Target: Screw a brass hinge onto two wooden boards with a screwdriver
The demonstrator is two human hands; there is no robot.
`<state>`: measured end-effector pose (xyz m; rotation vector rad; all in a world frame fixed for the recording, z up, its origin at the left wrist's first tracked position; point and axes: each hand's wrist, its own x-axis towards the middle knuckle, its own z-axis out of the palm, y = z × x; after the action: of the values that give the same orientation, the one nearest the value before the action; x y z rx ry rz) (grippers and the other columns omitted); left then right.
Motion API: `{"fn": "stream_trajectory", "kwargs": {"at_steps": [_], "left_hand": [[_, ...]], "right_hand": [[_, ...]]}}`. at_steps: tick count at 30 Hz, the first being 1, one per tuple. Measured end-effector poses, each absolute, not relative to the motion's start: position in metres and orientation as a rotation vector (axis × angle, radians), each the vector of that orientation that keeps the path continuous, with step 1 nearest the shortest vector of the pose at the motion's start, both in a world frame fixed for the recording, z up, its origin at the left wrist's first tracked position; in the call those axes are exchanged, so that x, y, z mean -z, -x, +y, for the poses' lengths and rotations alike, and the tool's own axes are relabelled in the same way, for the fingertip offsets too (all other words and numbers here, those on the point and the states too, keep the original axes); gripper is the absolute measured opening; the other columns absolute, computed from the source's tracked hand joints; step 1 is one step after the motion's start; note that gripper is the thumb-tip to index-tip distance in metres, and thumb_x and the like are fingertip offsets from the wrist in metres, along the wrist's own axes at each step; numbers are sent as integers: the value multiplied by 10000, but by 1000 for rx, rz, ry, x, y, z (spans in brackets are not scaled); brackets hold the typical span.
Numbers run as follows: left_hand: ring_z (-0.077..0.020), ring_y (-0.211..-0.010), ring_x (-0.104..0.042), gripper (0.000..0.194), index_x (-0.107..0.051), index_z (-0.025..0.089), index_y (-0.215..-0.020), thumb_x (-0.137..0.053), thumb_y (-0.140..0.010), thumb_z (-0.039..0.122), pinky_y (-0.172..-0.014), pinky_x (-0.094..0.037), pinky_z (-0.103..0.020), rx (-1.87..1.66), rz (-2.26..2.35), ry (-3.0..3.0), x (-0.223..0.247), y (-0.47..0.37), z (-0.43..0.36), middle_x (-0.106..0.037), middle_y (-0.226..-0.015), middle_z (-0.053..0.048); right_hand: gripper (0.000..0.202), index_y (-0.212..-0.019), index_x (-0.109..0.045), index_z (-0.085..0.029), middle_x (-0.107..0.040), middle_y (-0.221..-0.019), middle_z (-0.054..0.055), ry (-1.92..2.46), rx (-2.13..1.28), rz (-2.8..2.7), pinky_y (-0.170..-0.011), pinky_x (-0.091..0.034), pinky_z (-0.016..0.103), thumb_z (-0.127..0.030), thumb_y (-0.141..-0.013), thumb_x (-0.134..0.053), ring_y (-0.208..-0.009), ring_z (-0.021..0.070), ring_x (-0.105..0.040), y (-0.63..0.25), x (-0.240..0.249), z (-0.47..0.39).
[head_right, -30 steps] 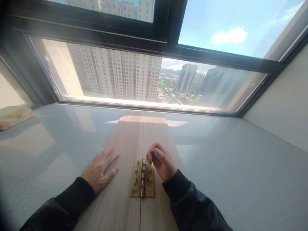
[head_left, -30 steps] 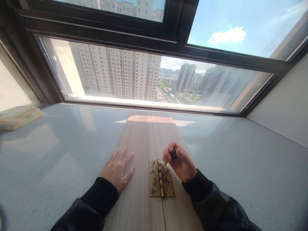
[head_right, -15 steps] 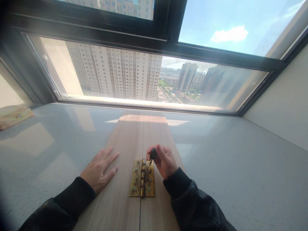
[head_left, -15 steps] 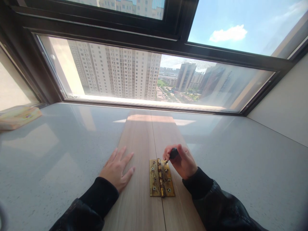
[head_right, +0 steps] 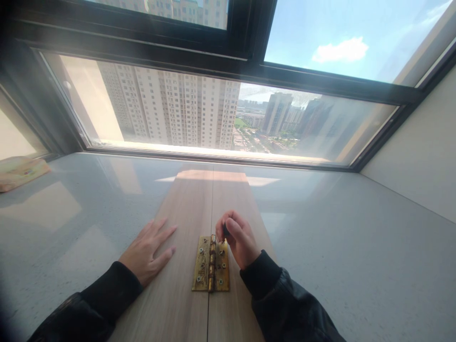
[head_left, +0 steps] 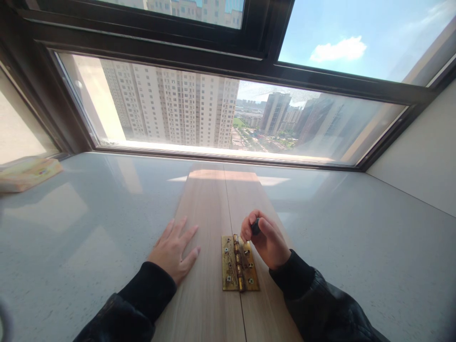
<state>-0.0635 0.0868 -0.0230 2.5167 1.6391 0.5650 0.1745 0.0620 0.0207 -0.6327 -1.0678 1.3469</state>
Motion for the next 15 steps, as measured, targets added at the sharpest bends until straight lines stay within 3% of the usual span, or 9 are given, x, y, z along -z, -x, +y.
{"fn": "stream_trajectory", "kwargs": {"at_steps": [3,8,12,15], "left_hand": [[-363,-1287,-288,480,-534,225,-1248,-447,-804,388,-1010,-319,-503,-565,1635,-2512,23,63,87,-402,-1375,-121],[-351,-1287,-290,469,-543,231,-1237,-457,-802,380,-1015,-320,-497,-587,1643,-2518,24,64,86,-409,-1372,-105],[-349,-1286,-292,473,-534,232,-1246,-447,-808,390,-1005,-330,-501,-595,1638,-2529,26,64,87,-410,-1371,-104],[-344,-1289,-290,472,-530,246,-1247,-456,-806,395,-1001,-333,-502,-600,1640,-2523,27,64,87,-405,-1377,-92]], "right_hand": [[268,-717,-552,-173,-499,-712,9,671,-1267,-1122,-608,-330,285,-427,-735,-635,-629,130,-459,-177,-20,63],[393,-694,-587,-165,-473,-598,0,690,-1280,-1095,-628,-342,297,-531,-809,-501,-609,139,-464,-175,-21,66],[535,-538,-502,-175,-351,-471,-30,669,-1391,-1041,-543,-286,286,-571,-859,-342,-478,109,-330,-169,-22,66],[517,-581,-492,-188,-325,-475,-42,625,-1420,-1027,-529,-256,281,-611,-834,-337,-474,108,-266,-168,-23,63]]}}
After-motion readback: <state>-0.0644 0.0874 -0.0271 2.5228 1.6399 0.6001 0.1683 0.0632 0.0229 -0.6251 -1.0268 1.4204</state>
